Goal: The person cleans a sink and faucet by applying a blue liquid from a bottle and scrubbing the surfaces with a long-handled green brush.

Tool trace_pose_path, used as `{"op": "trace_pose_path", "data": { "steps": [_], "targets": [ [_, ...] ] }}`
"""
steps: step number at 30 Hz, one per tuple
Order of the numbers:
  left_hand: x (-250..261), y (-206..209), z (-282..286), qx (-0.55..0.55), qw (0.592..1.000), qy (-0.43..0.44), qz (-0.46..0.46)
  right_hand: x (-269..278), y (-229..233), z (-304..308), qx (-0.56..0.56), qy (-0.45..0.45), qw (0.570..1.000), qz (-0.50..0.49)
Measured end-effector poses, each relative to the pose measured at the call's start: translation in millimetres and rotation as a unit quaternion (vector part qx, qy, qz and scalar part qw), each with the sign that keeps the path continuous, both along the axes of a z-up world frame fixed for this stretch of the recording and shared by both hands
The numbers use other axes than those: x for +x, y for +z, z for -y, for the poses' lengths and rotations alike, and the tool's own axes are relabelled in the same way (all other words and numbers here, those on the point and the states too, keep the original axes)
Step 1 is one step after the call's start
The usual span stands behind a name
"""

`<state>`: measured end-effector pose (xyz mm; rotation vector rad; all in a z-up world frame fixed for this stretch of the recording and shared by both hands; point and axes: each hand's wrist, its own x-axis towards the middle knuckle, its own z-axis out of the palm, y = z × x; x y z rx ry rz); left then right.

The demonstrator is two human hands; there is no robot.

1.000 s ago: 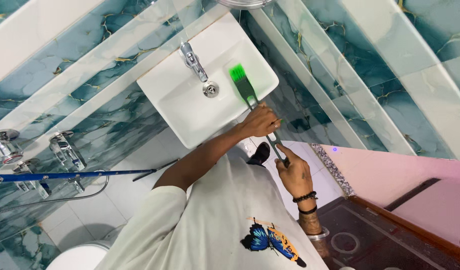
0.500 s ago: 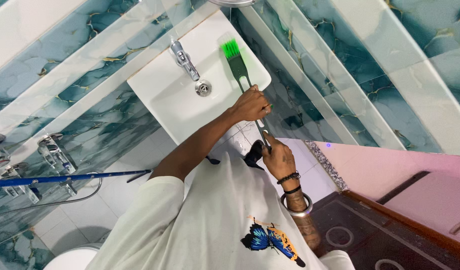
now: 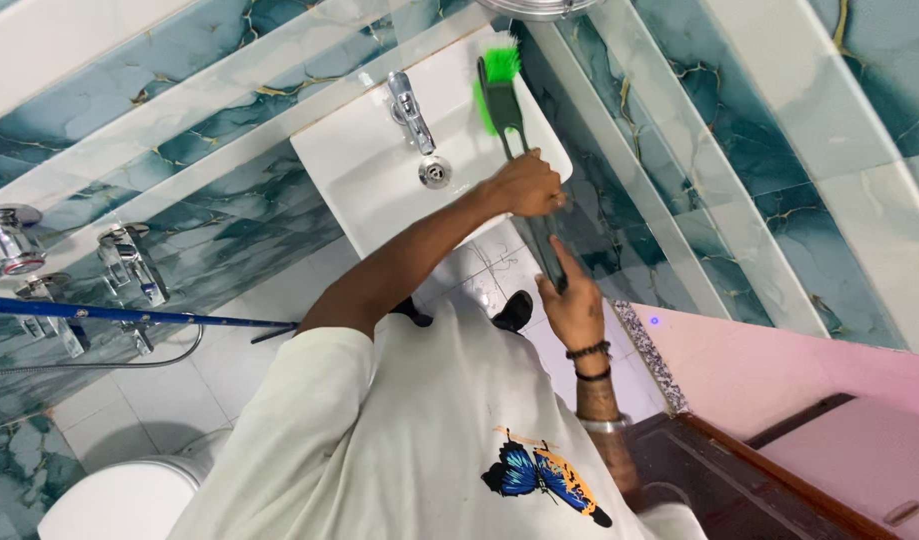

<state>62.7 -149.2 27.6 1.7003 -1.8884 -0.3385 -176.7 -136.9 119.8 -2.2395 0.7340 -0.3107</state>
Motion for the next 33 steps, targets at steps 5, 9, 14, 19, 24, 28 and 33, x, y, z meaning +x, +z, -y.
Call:
{"op": "trace_pose_path", "data": {
  "steps": [5,9,14,19,24,28,33],
  "targets": [
    [52.6,-4.1,-19.8,0.073,0.994,0.06,0.053,60.8,-11.1,-4.9,-0.001,0.036,0.989,-0.147],
    [15.9,-10.7,-55.9,0.07,0.989,0.123,0.031,22.9,3.9,1.0,0.015,0.104,0.986,-0.127],
    [4.7,-24.1,-48.6,0.034,0.992,0.118,0.019,25.0,3.3,-5.8,0.065,0.075,0.965,-0.243],
    [50.9,-25.0,9.6,0.025,0.996,0.081,0.03,72.5,0.7,17.3,-0.044,0.06,0.974,-0.216],
    [4.2,-15.6,19.3,-0.021,0.999,0.036,-0.027,19.6,24.4,24.5,-0.032,0.049,0.974,-0.22],
    [-63.7,-16.1,-10.6,-0.049,0.997,0.034,-0.053,-25.7,41.4,-3.8,-0.003,0.051,0.955,-0.291],
    [-54.6,-46.7,-43.7,0.042,0.993,0.074,-0.088,-21.6,43.2,-4.0,-0.033,0.048,0.959,-0.277]
  ]
}}
